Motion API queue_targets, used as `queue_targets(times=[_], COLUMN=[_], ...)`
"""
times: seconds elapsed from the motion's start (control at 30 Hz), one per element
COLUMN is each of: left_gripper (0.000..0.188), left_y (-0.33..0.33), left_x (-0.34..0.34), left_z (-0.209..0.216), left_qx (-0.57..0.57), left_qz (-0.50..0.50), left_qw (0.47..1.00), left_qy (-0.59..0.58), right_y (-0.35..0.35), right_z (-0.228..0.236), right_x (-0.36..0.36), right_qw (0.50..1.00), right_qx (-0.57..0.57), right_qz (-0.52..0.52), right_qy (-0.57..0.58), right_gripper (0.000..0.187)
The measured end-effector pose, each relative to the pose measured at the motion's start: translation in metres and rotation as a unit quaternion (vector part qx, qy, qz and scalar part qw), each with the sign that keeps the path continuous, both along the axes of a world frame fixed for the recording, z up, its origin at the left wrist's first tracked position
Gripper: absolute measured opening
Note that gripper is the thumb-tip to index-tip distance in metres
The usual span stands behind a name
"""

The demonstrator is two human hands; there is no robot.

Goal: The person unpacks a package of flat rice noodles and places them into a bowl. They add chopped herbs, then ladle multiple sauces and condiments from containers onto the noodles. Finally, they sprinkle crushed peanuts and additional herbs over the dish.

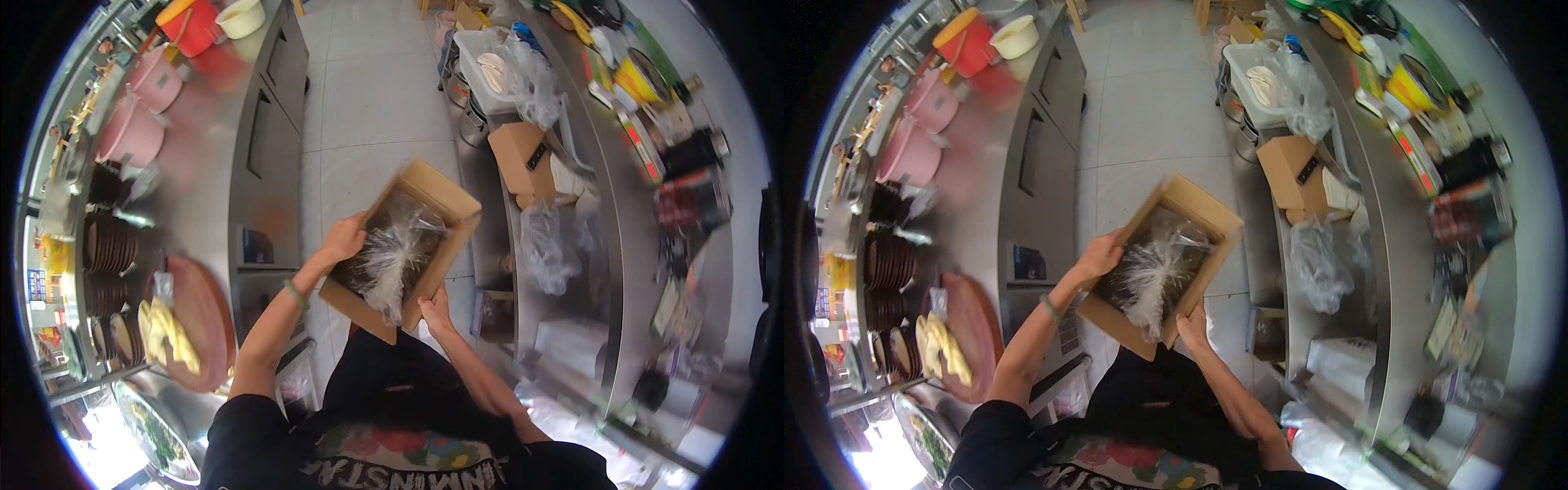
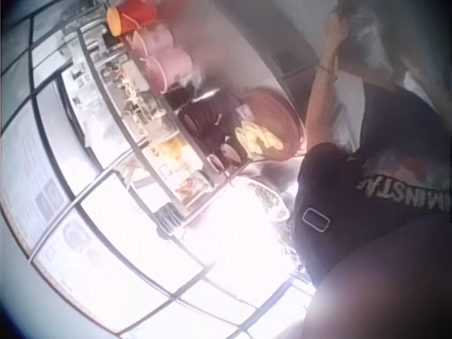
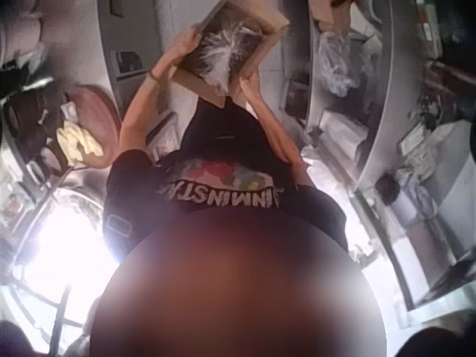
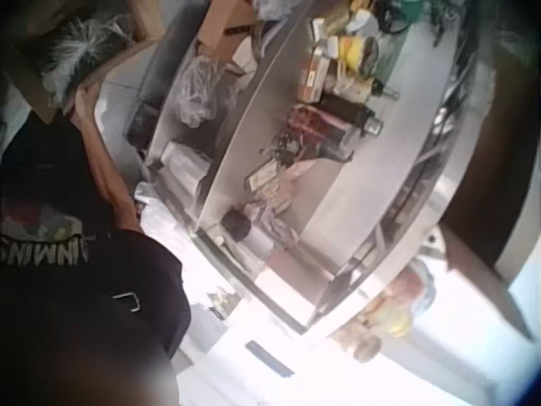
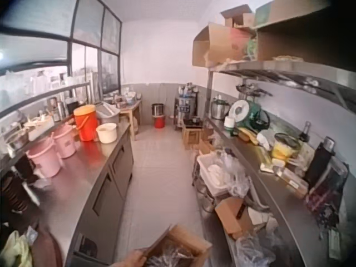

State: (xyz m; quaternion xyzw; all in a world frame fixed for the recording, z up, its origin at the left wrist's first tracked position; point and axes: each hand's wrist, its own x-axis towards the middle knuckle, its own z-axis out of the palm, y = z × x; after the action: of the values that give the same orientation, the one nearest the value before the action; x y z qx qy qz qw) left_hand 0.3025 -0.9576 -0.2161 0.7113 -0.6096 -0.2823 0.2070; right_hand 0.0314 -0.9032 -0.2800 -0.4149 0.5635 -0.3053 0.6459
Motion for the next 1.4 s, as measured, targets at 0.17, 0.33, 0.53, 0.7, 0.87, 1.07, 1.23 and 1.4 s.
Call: queue_targets(times=[0.17,0.33,0.53,0.7,0.87,1.07,1.23,1.4], left_gripper=[0.040,0.039,0.035,0.046,0.043,0.033,0.035,0.040], left_y=[-0.169,-0.264,-0.389,-0.491,-0.475,-0.247,0.004,0.084], left_x=[-0.019,-0.053,-0.108,-0.190,-0.206,-0.085,0.008,0.020], left_z=[-0.141,-0.251,-0.329,-0.369,-0.379,-0.377,-0.270,-0.107], left_qx=[0.068,0.101,0.101,0.013,0.021,0.126,0.386,0.306], left_qz=[-0.126,-0.174,-0.224,-0.272,-0.219,0.034,0.245,0.394], left_qw=[0.989,0.979,0.967,0.960,0.949,0.951,0.885,0.828], left_qy=[0.024,0.013,0.074,0.065,0.227,0.282,0.093,0.258], right_y=[-0.089,-0.145,-0.234,-0.319,-0.401,-0.411,-0.368,-0.294], right_z=[-0.118,-0.203,-0.287,-0.372,-0.467,-0.477,-0.374,-0.287], right_x=[-0.009,-0.032,-0.067,-0.113,-0.211,-0.211,-0.131,-0.021], right_qw=[0.984,0.950,0.917,0.866,0.863,0.953,0.962,0.873], right_qx=[0.124,0.177,0.103,0.011,-0.185,-0.052,0.229,0.298], right_qz=[-0.127,-0.242,-0.373,-0.482,-0.111,-0.295,-0.121,0.379], right_qy=[-0.006,-0.086,-0.098,-0.132,0.458,0.031,-0.086,0.071], right_gripper=[0.057,0.056,0.070,0.064,0.039,0.063,0.063,0.051])
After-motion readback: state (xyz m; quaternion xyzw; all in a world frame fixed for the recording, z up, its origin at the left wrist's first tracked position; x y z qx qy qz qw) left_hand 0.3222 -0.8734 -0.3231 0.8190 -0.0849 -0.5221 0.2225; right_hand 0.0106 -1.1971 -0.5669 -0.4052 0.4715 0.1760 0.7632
